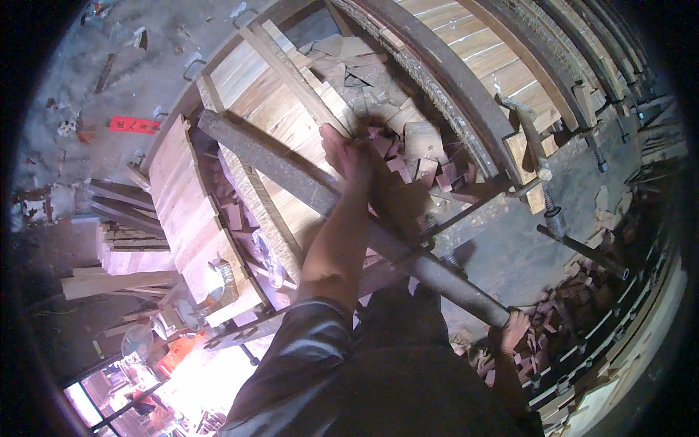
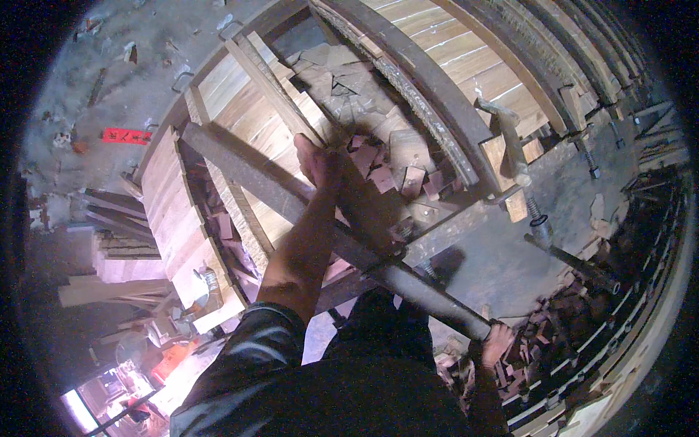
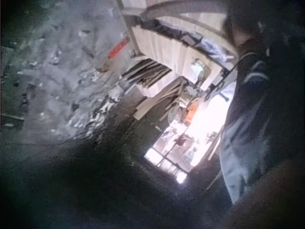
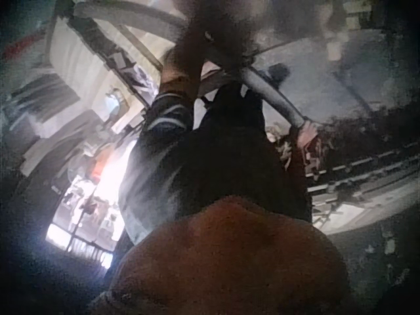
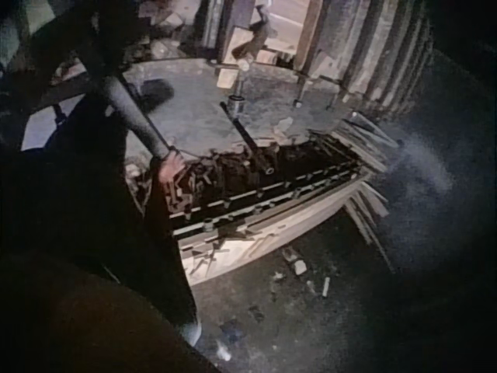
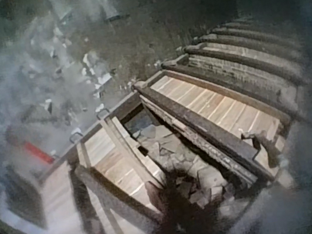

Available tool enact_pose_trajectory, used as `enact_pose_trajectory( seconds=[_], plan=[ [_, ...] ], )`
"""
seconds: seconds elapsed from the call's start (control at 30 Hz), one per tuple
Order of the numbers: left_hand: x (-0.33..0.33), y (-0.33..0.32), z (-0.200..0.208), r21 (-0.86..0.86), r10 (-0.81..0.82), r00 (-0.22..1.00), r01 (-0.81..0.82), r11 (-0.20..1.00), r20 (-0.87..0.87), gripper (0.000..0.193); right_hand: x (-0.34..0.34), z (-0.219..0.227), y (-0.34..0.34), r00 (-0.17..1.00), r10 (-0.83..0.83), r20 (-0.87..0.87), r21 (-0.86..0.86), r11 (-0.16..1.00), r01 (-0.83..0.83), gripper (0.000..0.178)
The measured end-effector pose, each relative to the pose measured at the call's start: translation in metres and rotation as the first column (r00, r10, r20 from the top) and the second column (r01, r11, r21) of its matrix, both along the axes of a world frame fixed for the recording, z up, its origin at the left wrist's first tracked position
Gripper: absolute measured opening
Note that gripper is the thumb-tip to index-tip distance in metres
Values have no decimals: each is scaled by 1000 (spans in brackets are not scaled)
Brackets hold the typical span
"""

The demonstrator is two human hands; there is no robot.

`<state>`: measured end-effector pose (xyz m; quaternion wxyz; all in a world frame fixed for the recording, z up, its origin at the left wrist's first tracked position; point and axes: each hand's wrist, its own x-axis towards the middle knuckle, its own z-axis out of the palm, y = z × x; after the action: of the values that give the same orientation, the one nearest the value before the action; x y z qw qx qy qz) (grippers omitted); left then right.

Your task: The person assembles a wooden frame by placing planks into a metal jig, securing them with clamps, and inserting smaller wooden blocks to maintain spacing. The person repeatedly adjusts the clamps and positions the wood pieces to form a stable structure.

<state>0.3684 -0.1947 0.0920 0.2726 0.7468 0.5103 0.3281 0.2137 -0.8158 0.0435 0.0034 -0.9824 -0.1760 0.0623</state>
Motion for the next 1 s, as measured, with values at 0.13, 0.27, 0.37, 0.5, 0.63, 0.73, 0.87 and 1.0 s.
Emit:
enact_pose_trajectory(
  seconds=[0.13,0.27,0.37,0.5,0.63,0.73,0.87,1.0],
  plan=[
    [8,14,-11,-108,81,987,-96,989,-143,72,-1,-8,4,1000,-6,-5,34,999,7,56],
    [6,8,21,-224,-17,981,-27,974,-193,82,-3,1,19,995,-9,-95,-23,1000,7,41],
    [4,9,9,-153,-19,973,-17,988,-229,85,2,12,35,996,-38,-76,77,996,44,72],
    [2,3,9,-258,-25,958,-52,965,-285,82,-3,16,38,993,-89,-79,50,994,93,57],
    [0,-4,11,-305,-24,946,-80,949,-323,89,-3,20,44,995,-82,-51,114,990,88,51],
    [2,-7,14,-293,-15,944,-87,952,-329,95,-6,15,39,996,-76,-48,106,991,81,51],
    [3,-6,6,-234,30,921,-129,964,-388,101,-7,-28,3,999,28,-18,79,997,-27,38],
    [-27,35,-28,64,-207,890,254,965,-406,102,0,-13,20,991,64,121,113,990,-78,38]
  ],
)
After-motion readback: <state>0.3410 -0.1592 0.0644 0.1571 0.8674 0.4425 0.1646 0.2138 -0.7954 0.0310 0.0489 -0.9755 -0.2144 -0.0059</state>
